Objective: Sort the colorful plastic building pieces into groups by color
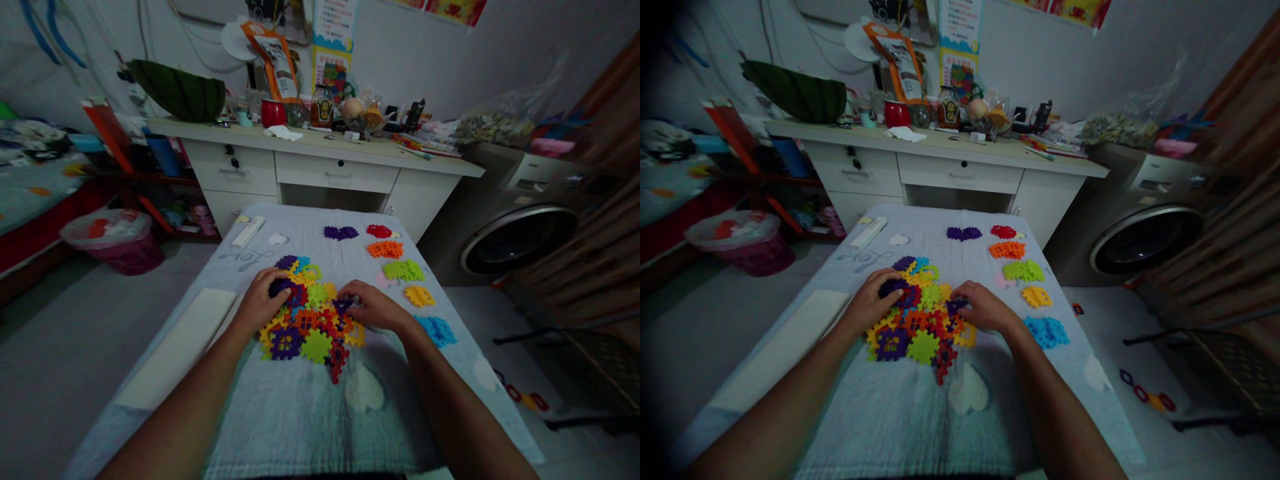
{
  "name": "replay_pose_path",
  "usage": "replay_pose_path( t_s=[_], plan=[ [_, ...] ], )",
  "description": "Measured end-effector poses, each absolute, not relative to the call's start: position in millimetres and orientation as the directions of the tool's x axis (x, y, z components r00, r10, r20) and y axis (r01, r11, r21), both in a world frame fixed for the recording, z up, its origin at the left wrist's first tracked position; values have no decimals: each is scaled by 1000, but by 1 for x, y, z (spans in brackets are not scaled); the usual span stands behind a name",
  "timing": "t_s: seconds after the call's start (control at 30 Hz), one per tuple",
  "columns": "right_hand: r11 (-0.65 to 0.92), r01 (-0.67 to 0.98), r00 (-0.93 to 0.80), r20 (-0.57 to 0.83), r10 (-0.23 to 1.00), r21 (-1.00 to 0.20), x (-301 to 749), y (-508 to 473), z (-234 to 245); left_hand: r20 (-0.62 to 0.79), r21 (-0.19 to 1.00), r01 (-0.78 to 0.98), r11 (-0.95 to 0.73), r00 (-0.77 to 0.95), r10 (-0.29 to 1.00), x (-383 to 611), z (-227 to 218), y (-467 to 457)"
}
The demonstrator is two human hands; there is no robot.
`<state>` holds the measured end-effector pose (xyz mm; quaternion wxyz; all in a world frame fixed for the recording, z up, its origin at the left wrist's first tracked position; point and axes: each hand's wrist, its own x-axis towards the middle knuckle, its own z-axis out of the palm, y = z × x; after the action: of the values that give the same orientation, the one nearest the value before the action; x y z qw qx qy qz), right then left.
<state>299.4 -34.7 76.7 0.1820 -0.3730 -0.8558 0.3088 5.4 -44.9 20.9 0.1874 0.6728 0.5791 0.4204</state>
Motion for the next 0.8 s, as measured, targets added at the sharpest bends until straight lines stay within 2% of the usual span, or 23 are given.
replay_pose_path(
  t_s=[0.23, 0.4, 0.5, 0.67, 0.8],
  plan=[
    [474, 527, -620, 62, 782, -706, 301, -33, 65, 342, 733, 636, -240, -40, 939, 5, 21, -45],
    [363, 527, -505, 60, 861, -768, 302, -31, 57, 347, 736, 639, -223, -74, 935, 5, 22, -46],
    [315, 541, -413, 80, 907, -780, 299, -23, 57, 350, 737, 636, -230, -67, 934, 5, 22, -45],
    [276, 630, -200, 192, 961, -726, 285, 15, 59, 344, 743, 628, -234, -58, 937, 5, 20, -44],
    [138, 691, 12, 203, 979, -710, 271, 64, 52, 336, 745, 625, -232, -51, 940, 5, 19, -43]
  ],
)
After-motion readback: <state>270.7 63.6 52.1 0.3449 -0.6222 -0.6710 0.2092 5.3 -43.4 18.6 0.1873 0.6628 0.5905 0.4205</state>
